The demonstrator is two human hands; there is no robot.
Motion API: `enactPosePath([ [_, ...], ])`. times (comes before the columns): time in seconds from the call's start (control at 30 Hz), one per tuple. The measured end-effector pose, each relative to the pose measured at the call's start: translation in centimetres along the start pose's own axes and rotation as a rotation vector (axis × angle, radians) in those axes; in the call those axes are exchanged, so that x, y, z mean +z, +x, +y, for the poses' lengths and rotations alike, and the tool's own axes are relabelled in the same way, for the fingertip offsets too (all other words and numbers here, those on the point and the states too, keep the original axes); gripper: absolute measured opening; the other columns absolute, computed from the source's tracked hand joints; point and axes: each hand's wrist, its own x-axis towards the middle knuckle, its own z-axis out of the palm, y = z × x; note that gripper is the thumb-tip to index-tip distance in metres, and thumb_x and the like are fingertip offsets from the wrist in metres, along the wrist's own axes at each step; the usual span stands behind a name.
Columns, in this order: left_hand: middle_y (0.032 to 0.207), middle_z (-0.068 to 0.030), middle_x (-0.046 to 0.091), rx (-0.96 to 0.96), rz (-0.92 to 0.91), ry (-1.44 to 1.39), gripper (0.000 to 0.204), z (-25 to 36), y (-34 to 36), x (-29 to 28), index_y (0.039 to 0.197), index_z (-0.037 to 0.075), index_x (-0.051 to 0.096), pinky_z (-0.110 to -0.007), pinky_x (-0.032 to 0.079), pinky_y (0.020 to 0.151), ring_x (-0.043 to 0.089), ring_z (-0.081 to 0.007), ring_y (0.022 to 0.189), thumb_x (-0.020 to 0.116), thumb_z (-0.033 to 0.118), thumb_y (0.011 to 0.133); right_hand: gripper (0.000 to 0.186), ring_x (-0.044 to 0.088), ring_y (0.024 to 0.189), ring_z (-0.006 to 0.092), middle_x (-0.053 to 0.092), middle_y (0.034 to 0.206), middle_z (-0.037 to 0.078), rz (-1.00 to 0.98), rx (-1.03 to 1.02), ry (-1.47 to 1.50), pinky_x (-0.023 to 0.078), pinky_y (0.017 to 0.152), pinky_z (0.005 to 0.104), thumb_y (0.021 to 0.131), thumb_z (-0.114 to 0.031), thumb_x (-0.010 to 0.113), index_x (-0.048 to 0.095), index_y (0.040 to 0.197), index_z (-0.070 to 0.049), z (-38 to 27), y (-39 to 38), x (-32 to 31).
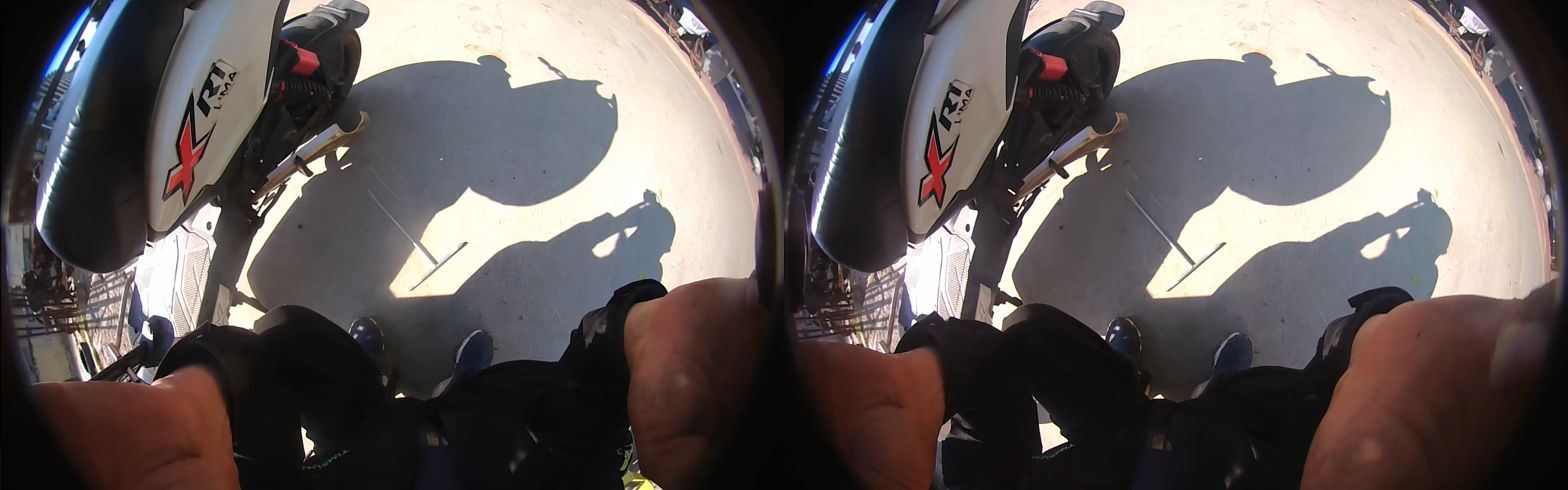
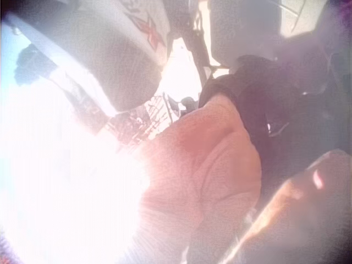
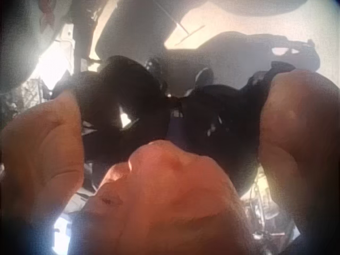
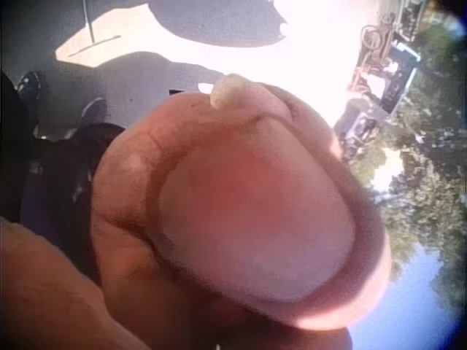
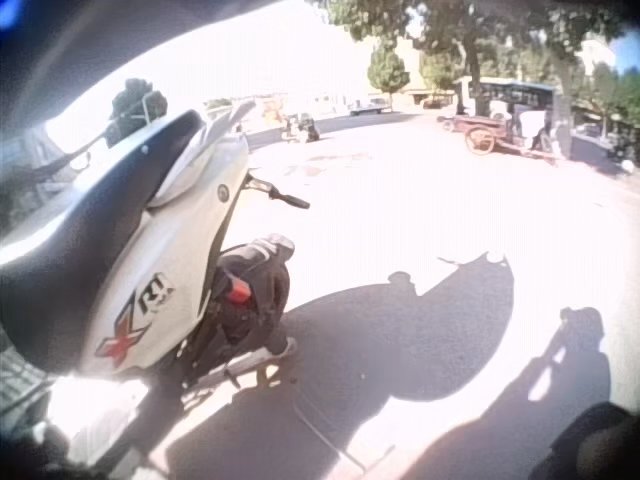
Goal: The person removes a plastic cover from the rear of a white scooter, then uses a T-handle wrench to loosen and tighten bolts on the rear mudguard and brake assembly. They reattach the cover and secure it with bolts.
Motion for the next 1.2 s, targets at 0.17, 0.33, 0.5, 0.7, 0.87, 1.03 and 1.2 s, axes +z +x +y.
enactPosePath([
  [0.17,0.132,-0.0224,0.058,-0.088,-0.023,0.026,0.035,-0.2,-0.8,0.1,0.132,0.0,0.055,-0.044,0.056,0.096,0.065,-0.0318,0.114,0.054,0.023,0.105,0.035,0.062,0.092,0.0184,0.064,0.109,0.01,0.042,0.093,0.028,0.052,0.075,0.0294,0.108,-0.031,0.047,0.06,0.126,-0.004,1.3,-0.2,0.8],
  [0.33,0.131,-0.0219,0.057,-0.036,-0.006,0.015,0.034,0.8,-0.5,0.7,0.132,0.0,0.054,-0.044,0.055,0.097,0.065,-0.0314,0.114,0.054,0.021,0.105,0.034,0.061,0.087,0.0165,0.064,0.106,0.009,0.126,0.079,0.03,0.05,0.072,0.028,0.108,-0.03,0.046,0.06,0.124,-0.005,0.8,-0.8,0.7],
  [0.5,0.13,-0.0214,0.057,-0.001,0.013,0.028,0.033,0.2,-1.1,0.6,0.132,0.001,0.054,-0.043,0.054,0.099,0.064,-0.031,0.114,0.054,0.019,0.104,0.033,0.06,0.083,0.0146,0.063,0.102,0.008,0.189,0.056,0.047,0.049,0.068,0.0266,0.107,-0.03,0.046,0.06,0.123,-0.005,1.5,-1.2,2.8],
  [0.7,0.129,-0.0207,0.057,-0.032,0.006,0.027,0.033,0.3,-1.2,1.8,0.132,0.001,0.053,-0.043,0.052,0.1,0.063,-0.0306,0.114,0.054,0.016,0.103,0.031,0.059,0.078,0.0123,0.063,0.098,0.006,0.258,0.097,0.079,0.048,0.065,0.0249,0.107,-0.03,0.046,0.061,0.12,-0.005,2.3,-1.6,2.4],
  [0.87,0.129,-0.0202,0.056,-0.101,-0.002,0.055,0.032,-0.6,-2.6,2.7,0.132,0.001,0.052,-0.043,0.051,0.101,0.062,-0.0302,0.114,0.054,0.015,0.103,0.03,0.058,0.074,0.0104,0.063,0.095,0.005,0.348,0.154,0.131,0.047,0.062,0.0234,0.107,-0.029,0.046,0.061,0.119,-0.005,4.8,-1.2,2.5],
  [1.03,0.127,-0.0233,0.057,-0.801,-0.257,-0.063,0.03,1.1,-12.6,5.3,0.126,-0.002,0.055,-0.048,0.05,0.103,0.059,-0.0307,0.121,0.056,0.001,0.096,0.03,0.057,0.07,0.0085,0.063,0.091,0.004,0.499,0.438,0.319,0.046,0.058,0.022,0.107,-0.029,0.046,0.061,0.117,-0.005,7.4,-0.9,5.6],
  [1.2,0.133,-0.0162,0.059,-0.776,-1.072,0.025,0.048,1.9,-15.3,8.7,0.127,0.007,0.062,-0.043,0.058,0.092,0.066,-0.0348,0.114,0.081,0.017,0.084,0.021,0.054,0.07,0.0046,0.061,0.086,0.002,0.082,0.827,0.471,0.045,0.059,0.0196,0.106,-0.017,0.057,0.061,0.122,-0.004,8.8,-3.1,8.3],
])
